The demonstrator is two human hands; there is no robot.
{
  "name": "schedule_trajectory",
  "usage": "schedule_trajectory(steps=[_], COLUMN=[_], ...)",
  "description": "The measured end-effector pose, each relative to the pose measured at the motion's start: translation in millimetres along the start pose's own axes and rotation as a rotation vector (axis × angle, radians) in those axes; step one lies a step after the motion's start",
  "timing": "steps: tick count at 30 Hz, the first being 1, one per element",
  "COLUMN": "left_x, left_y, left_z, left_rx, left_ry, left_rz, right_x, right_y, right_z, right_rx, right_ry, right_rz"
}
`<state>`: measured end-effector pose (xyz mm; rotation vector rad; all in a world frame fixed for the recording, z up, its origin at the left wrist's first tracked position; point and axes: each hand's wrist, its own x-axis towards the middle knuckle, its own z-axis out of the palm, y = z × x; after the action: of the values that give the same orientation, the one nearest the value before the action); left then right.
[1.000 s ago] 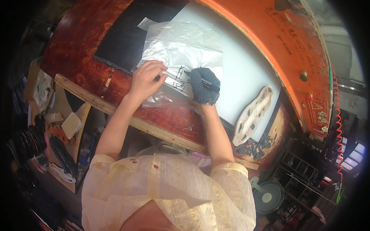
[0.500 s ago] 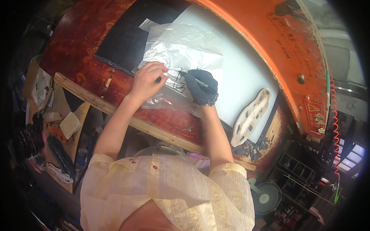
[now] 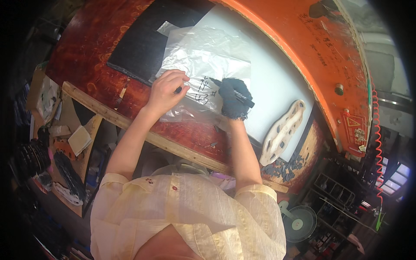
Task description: The person handles several gray molded plastic parts, places them into a clear plastic bag, and writes on the bag with a marker. They then use a green tool to scrape residue from a white mold and place the mold on the table.
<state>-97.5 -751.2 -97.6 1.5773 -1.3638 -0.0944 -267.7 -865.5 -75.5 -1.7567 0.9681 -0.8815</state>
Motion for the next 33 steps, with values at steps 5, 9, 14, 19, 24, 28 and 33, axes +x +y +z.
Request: schedule_trajectory(steps=[5,9,14,19,24,28,33], left_x=[3.9,6.5,6.2,5.5,5.4,5.3,5.4], left_y=[-2.8,-3.9,-2.5,-1.5,-1.4,-1.2,-0.9], left_z=[-4.2,-7.2,-6.5,-6.0,-5.7,-5.4,-5.7], left_rx=[0.011,0.051,0.050,0.055,0.058,0.060,0.051], left_ry=[-0.023,-0.020,-0.010,-0.009,-0.009,-0.007,-0.005], left_rz=[-0.027,-0.019,-0.011,-0.015,-0.015,-0.019,-0.019], right_x=[4.9,5.4,0.7,-2.4,-2.1,-1.4,-1.8], right_y=[6.4,10.0,8.9,2.6,2.8,7.3,8.2], right_z=[-7.4,-12.1,-9.7,-12.7,-16.1,-15.3,-14.5], right_rx=[0.188,0.093,-0.045,-0.081,-0.135,-0.092,-0.077], right_ry=[0.082,0.130,0.114,0.058,0.049,0.085,0.132], right_rz=[-0.015,0.060,-0.150,-0.080,-0.076,-0.046,-0.059])
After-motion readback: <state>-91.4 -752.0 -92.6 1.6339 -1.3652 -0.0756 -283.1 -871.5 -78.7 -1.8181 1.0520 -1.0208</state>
